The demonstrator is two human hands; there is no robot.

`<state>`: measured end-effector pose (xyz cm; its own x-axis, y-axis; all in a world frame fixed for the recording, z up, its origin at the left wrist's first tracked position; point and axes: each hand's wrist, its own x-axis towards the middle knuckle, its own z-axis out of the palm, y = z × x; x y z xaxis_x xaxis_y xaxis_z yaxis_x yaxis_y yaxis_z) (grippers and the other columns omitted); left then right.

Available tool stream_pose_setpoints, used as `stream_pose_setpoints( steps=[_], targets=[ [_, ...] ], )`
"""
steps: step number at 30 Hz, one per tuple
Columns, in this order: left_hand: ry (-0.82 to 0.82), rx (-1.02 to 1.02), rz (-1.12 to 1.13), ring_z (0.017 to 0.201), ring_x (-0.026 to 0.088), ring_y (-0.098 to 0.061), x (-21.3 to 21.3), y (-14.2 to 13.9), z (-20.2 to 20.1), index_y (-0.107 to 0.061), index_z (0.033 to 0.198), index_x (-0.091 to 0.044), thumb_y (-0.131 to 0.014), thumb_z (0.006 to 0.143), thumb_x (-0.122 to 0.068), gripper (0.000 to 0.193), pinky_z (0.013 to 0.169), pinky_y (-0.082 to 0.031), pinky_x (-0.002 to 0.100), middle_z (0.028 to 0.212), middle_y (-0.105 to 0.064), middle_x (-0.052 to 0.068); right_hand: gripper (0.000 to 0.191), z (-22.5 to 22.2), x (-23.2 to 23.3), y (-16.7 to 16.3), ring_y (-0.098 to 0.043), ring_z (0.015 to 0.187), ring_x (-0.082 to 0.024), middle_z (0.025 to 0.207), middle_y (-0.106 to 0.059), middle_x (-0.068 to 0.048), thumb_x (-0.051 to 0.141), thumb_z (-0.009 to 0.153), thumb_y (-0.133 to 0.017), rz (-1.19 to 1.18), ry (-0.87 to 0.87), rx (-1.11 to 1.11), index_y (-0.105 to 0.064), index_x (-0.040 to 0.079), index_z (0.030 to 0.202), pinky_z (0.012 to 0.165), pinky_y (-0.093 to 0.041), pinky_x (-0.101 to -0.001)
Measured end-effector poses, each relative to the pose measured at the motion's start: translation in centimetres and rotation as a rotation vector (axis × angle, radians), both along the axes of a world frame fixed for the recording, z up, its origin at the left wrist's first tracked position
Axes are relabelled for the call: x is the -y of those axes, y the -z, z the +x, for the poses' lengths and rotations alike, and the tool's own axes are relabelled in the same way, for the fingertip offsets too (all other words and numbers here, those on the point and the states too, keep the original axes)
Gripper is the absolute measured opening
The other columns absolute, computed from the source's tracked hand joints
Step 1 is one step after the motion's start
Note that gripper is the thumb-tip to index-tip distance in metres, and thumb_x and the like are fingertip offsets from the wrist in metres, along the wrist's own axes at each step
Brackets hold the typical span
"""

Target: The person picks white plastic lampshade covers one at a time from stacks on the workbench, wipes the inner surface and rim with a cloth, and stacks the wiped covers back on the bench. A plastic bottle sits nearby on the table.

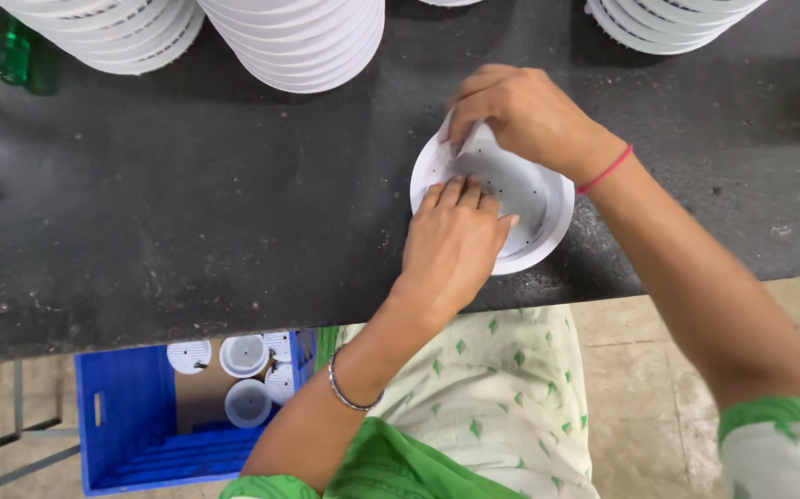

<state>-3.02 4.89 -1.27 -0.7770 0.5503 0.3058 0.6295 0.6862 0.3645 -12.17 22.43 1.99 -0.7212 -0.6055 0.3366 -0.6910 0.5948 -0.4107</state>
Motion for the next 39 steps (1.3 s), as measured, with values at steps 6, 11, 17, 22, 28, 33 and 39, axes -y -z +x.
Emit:
stream_pose_setpoints(
  steps=[6,11,17,22,28,33,39],
  targets=[
    [-0.026,0.013,-0.039,0.125,0.037,-0.061,-0.2,-0.1,0.8,-0.072,0.110,0.005,-0.064,0.095,-0.034,0.042,0.105,-0.045,0.047,0.128,-0.067,0.025,0.043,1.7,-1.9,-0.7,-0.069,0.102,-0.026,0.107,-0.076,-0.003,-0.016,0.074,-0.057,0.012,0.114,-0.011,-0.079,0.015,0.093,0.087,-0.057,-0.0374],
    [-0.007,0.037,-0.016,0.129,0.038,-0.058,0.1,0.3,0.7,-0.069,0.116,0.008,-0.062,0.097,-0.033,0.045,0.108,-0.044,0.048,0.132,-0.065,0.026,0.048,10.0,-3.6,-1.1,-0.068,0.099,-0.025,0.115,-0.076,-0.001,-0.013,0.076,-0.063,0.067,0.458,-0.038,-0.081,0.020,0.105,0.087,-0.057,-0.0370],
    [-0.007,0.003,-0.090,0.132,0.044,-0.054,-0.6,0.7,1.1,-0.065,0.121,0.012,-0.058,0.098,-0.040,0.057,0.111,-0.041,0.050,0.135,-0.059,0.034,0.043,14.9,-1.9,0.6,-0.065,0.090,-0.026,0.111,-0.074,-0.003,-0.006,0.080,-0.071,-0.026,0.712,0.066,-0.079,0.019,0.115,0.081,-0.054,-0.0371],
    [-0.044,0.036,-0.099,0.134,0.046,-0.052,-1.3,0.8,1.8,-0.063,0.122,0.014,-0.057,0.097,-0.047,0.067,0.112,-0.040,0.051,0.137,-0.057,0.036,0.040,7.7,-1.1,1.1,-0.064,0.096,-0.030,0.106,-0.070,-0.008,-0.007,0.086,-0.066,-0.009,0.644,-0.149,-0.079,0.012,0.118,0.087,-0.053,-0.0401],
    [-0.077,0.078,-0.083,0.136,0.047,-0.049,-1.0,0.5,2.4,-0.060,0.127,0.016,-0.059,0.095,-0.050,0.074,0.114,-0.038,0.054,0.137,-0.057,0.036,0.037,3.8,4.6,1.0,-0.062,0.099,-0.030,0.104,-0.073,-0.004,-0.006,0.080,-0.066,0.034,0.390,-0.168,-0.080,0.014,0.107,0.084,-0.054,-0.0411],
    [-0.020,0.158,-0.116,0.137,0.048,-0.048,-0.7,1.0,3.1,-0.058,0.131,0.010,-0.058,0.093,-0.049,0.071,0.116,-0.033,0.061,0.135,-0.060,0.030,0.048,4.5,6.1,0.3,-0.063,0.101,-0.030,0.111,-0.072,-0.006,-0.002,0.070,-0.064,0.082,0.124,-0.159,-0.079,0.013,0.113,0.089,-0.055,-0.0415],
    [-0.084,-0.055,-0.007,0.130,0.046,-0.052,-0.7,1.9,3.4,-0.061,0.123,0.015,-0.061,0.088,-0.052,0.075,0.112,-0.036,0.056,0.130,-0.061,0.033,0.045,4.2,5.5,-0.1,-0.063,0.099,-0.034,0.109,-0.071,-0.009,-0.005,0.076,-0.064,0.014,0.244,-0.009,-0.079,0.012,0.115,0.089,-0.054,-0.0425]
  ],
)
